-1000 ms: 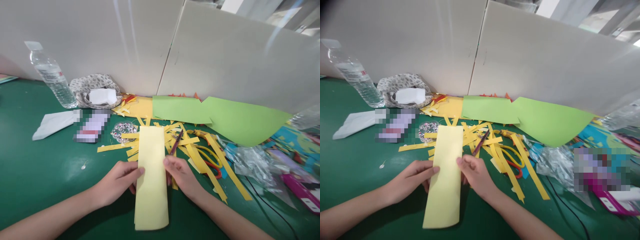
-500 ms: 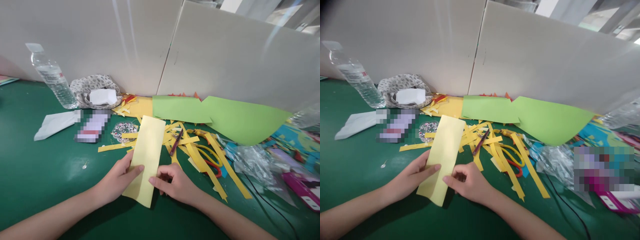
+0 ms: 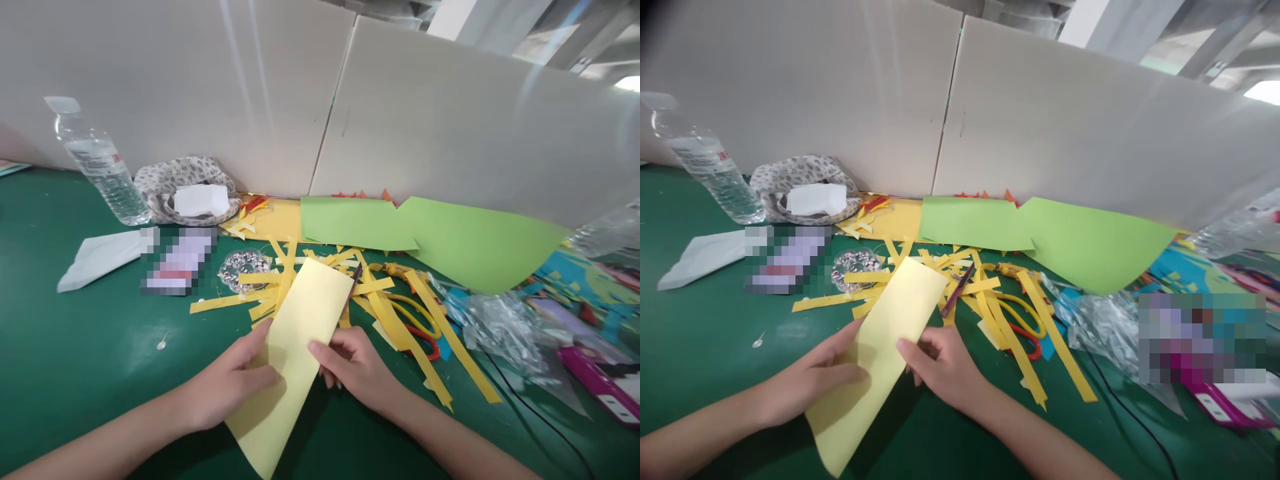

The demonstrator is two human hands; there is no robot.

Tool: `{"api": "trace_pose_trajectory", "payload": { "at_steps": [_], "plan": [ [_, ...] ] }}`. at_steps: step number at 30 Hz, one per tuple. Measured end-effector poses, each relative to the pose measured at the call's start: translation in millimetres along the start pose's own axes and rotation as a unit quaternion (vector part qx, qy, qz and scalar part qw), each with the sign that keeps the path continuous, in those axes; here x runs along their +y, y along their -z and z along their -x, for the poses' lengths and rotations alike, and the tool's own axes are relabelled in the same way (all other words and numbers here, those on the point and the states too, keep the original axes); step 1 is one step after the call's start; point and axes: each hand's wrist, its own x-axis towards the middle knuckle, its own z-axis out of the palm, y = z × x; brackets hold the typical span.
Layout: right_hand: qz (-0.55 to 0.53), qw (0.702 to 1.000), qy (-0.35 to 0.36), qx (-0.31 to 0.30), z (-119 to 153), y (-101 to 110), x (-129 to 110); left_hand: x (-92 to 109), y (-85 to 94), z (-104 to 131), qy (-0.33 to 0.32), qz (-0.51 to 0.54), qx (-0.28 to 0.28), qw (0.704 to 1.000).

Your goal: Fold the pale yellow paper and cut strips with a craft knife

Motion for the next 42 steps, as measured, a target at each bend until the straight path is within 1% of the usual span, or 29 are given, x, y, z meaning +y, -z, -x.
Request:
{"api": "trace_pose_trajectory", "payload": {
  "at_steps": [2,3,5,6,9,11,13,15,17,18,20,22,24,26,27,28,32,36,38,40,42],
  "plan": [
    [-0.001,0.999,-0.013,-0.03,2,-2,2,7,-0.2,2,-0.006,-0.052,-0.001,0.999],
    [-0.002,0.999,-0.017,-0.04,2,-3,3,10,-0.6,3,-0.012,-0.092,0.01,0.996],
    [-0.007,0.999,-0.02,-0.049,3,-6,5,13,-1.4,3,-0.024,-0.19,0.045,0.98],
    [-0.013,0.998,-0.022,-0.053,3,-7,5,13,-1.8,3,-0.026,-0.243,0.065,0.968],
    [-0.041,0.996,-0.03,-0.07,2,-10,7,8,-3.2,2,-0.048,-0.393,0.118,0.911],
    [-0.05,0.996,-0.021,-0.077,3,-11,7,1,-4.1,1,-0.094,-0.472,0.141,0.865],
    [-0.03,0.996,-0.015,-0.08,5,-12,7,-6,-4.7,-1,-0.161,-0.525,0.155,0.821],
    [0.018,0.996,-0.029,-0.086,7,-12,8,-12,-4.4,-2,-0.217,-0.555,0.158,0.787],
    [0.064,0.992,-0.053,-0.093,7,-12,9,-14,-3.3,-3,-0.248,-0.572,0.158,0.766],
    [0.073,0.991,-0.06,-0.091,7,-12,9,-14,-2.4,-3,-0.258,-0.579,0.157,0.757],
    [0.051,0.994,-0.066,-0.076,5,-11,10,-12,-0.4,-2,-0.271,-0.594,0.154,0.742],
    [-0.005,0.997,-0.067,-0.04,2,-8,10,-10,2.1,-1,-0.275,-0.611,0.152,0.726],
    [-0.056,0.996,-0.062,0.017,-1,-3,10,-8,5.2,-1,-0.266,-0.629,0.157,0.714],
    [-0.085,0.993,-0.052,0.071,-3,2,11,-8,8.8,-1,-0.263,-0.646,0.162,0.698],
    [-0.094,0.991,-0.051,0.086,-4,4,11,-8,10.7,-1,-0.266,-0.655,0.162,0.689],
    [-0.102,0.989,-0.052,0.089,-4,5,12,-8,12.5,-2,-0.27,-0.663,0.163,0.679],
    [-0.119,0.99,-0.05,0.062,-5,6,13,-9,18.4,-5,-0.284,-0.694,0.184,0.635],
    [-0.109,0.989,-0.022,0.094,-6,8,10,-9,22.2,-8,-0.271,-0.729,0.214,0.591],
    [-0.096,0.991,-0.025,0.09,-7,8,9,-10,23.2,-9,-0.26,-0.743,0.234,0.571],
    [-0.094,0.993,-0.032,0.068,-8,7,9,-11,23.2,-10,-0.25,-0.747,0.251,0.562],
    [-0.1,0.993,-0.038,0.043,-7,5,9,-12,22.2,-9,-0.24,-0.744,0.261,0.566]
  ]
}}
